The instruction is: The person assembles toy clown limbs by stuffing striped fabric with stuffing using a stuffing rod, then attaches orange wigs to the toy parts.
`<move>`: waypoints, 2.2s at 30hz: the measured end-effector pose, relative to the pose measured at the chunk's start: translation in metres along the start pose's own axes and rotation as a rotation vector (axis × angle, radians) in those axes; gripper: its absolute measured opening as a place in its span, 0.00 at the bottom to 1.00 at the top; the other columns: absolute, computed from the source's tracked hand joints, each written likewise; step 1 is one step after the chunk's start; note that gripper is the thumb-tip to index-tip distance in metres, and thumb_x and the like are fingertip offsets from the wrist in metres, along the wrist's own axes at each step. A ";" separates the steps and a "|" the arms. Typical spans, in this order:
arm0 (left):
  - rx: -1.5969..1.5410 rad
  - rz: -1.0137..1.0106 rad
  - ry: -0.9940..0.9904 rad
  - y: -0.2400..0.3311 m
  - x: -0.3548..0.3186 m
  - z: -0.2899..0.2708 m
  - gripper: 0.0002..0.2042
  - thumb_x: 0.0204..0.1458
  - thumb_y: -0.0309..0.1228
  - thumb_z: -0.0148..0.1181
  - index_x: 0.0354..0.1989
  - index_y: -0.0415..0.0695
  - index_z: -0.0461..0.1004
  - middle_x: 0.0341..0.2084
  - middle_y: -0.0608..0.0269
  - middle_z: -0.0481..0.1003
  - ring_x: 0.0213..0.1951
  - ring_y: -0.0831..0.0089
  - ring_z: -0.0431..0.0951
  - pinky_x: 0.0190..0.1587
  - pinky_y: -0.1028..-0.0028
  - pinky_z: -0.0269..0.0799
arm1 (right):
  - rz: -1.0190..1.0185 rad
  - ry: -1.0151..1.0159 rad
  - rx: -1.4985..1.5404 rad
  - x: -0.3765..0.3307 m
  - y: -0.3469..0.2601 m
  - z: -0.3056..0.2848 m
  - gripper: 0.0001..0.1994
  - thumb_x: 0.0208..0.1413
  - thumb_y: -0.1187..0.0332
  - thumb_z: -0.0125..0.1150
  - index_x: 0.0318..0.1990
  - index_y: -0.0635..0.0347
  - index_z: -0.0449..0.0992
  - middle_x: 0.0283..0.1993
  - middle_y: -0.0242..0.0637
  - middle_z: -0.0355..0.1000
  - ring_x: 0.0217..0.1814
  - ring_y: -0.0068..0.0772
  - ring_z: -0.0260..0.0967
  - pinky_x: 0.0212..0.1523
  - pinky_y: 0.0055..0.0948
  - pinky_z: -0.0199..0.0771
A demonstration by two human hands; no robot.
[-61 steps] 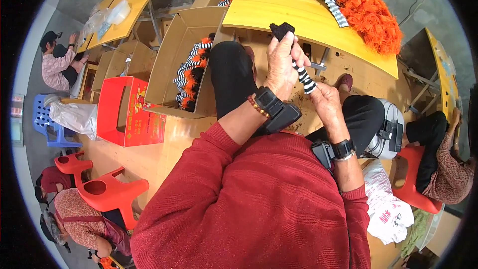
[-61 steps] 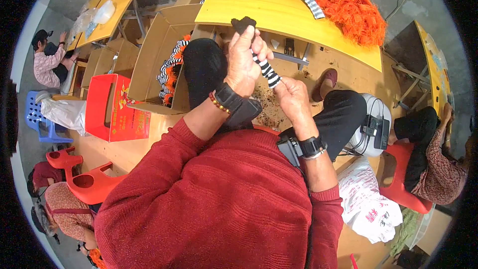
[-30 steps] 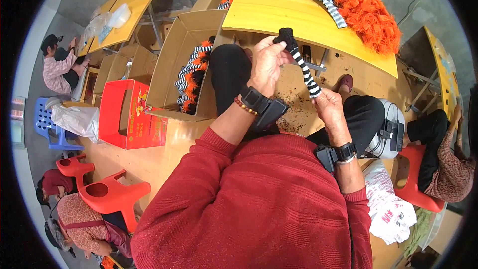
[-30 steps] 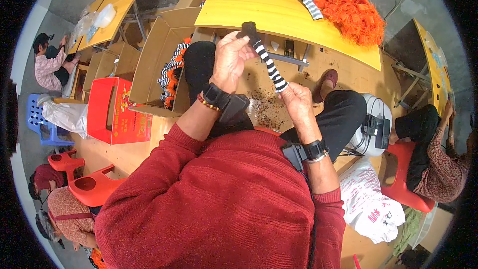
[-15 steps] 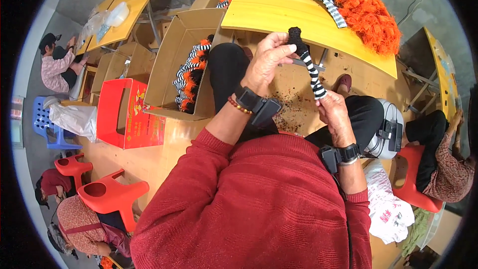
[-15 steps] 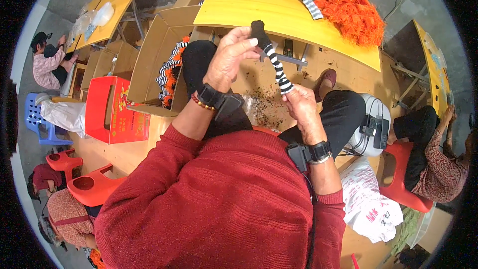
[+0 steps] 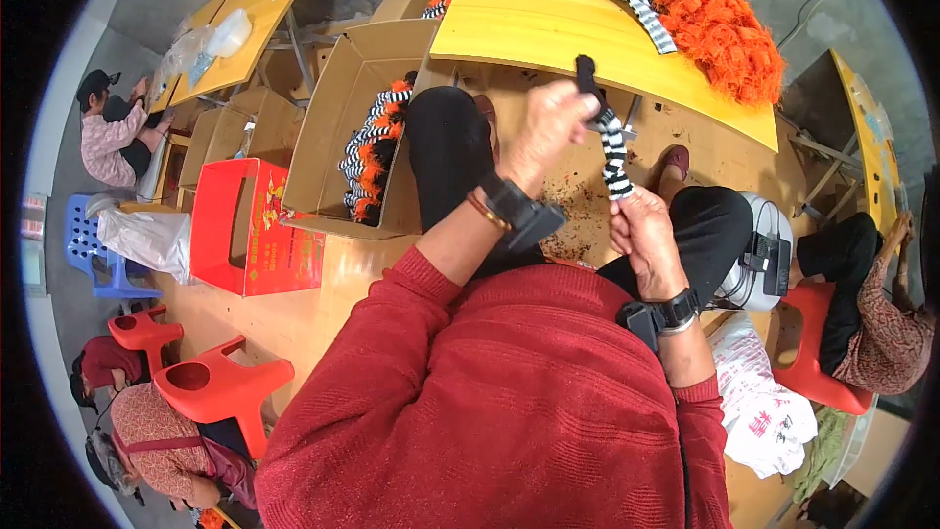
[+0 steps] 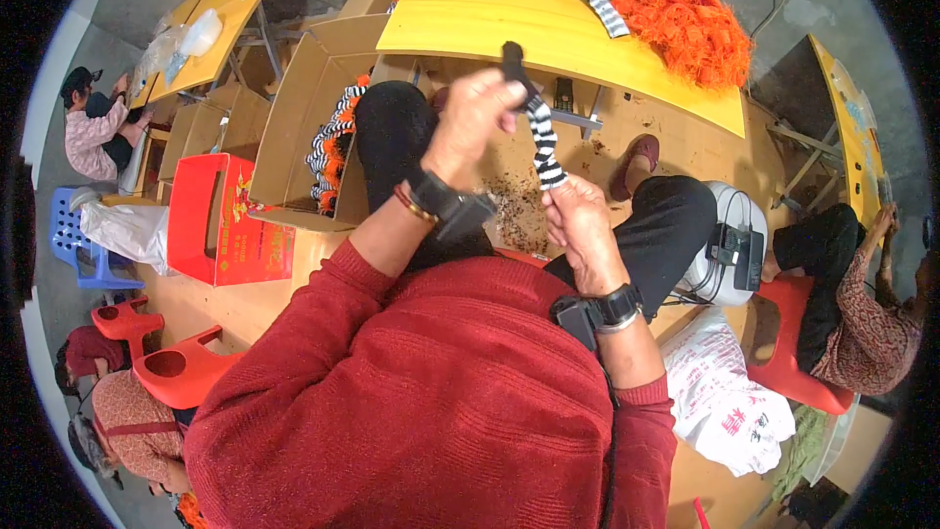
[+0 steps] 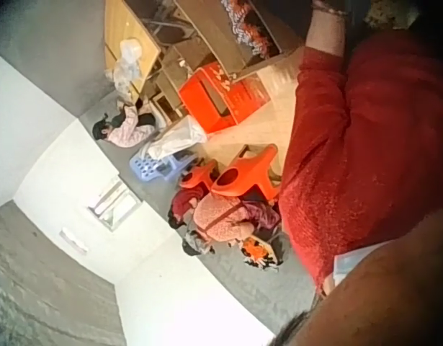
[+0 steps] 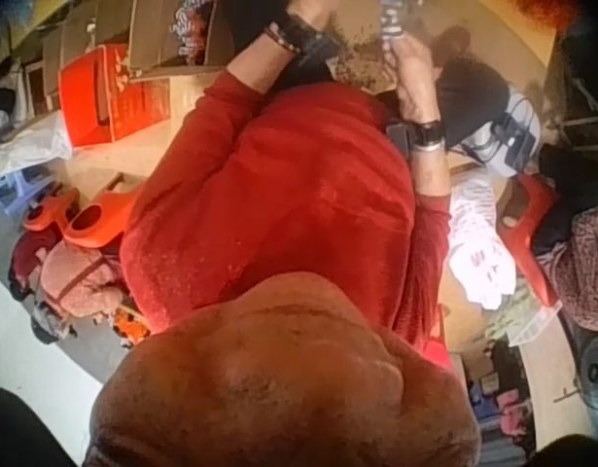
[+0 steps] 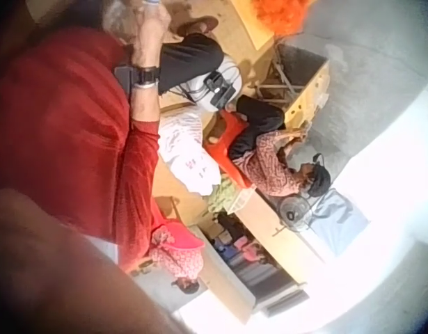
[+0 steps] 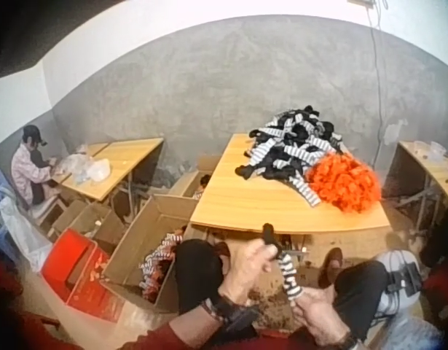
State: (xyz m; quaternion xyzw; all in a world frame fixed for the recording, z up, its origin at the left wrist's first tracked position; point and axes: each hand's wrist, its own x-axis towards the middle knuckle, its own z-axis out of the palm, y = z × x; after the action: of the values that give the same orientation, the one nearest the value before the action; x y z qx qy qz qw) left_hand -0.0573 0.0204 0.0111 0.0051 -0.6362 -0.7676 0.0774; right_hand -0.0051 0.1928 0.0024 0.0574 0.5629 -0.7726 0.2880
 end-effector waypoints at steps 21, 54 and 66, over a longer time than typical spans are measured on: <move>-0.567 -0.017 -0.059 0.008 0.025 -0.011 0.08 0.54 0.34 0.46 0.30 0.42 0.64 0.20 0.54 0.72 0.24 0.61 0.74 0.31 0.63 0.72 | -0.350 0.070 -0.582 0.012 -0.004 -0.016 0.11 0.52 0.69 0.51 0.20 0.62 0.70 0.14 0.20 0.58 0.18 0.12 0.50 0.19 0.16 0.51; -0.513 -0.014 -0.183 0.010 0.023 -0.018 0.10 0.52 0.33 0.48 0.35 0.38 0.66 0.24 0.52 0.72 0.29 0.59 0.75 0.36 0.62 0.71 | -0.154 0.001 -0.395 0.000 -0.018 -0.005 0.13 0.54 0.66 0.50 0.19 0.58 0.70 0.14 0.19 0.58 0.15 0.10 0.47 0.16 0.15 0.45; -0.648 0.059 0.160 -0.003 0.004 0.034 0.09 0.55 0.35 0.43 0.30 0.41 0.62 0.12 0.67 0.62 0.12 0.74 0.63 0.18 0.71 0.66 | -0.160 0.092 -0.330 0.013 0.001 0.008 0.13 0.53 0.69 0.49 0.18 0.60 0.69 0.14 0.20 0.59 0.16 0.11 0.49 0.16 0.15 0.47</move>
State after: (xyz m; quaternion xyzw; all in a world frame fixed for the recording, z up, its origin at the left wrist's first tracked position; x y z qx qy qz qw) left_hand -0.0650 0.0533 0.0154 0.0220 -0.3509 -0.9245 0.1471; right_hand -0.0135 0.1803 -0.0004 -0.0002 0.6974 -0.6867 0.2050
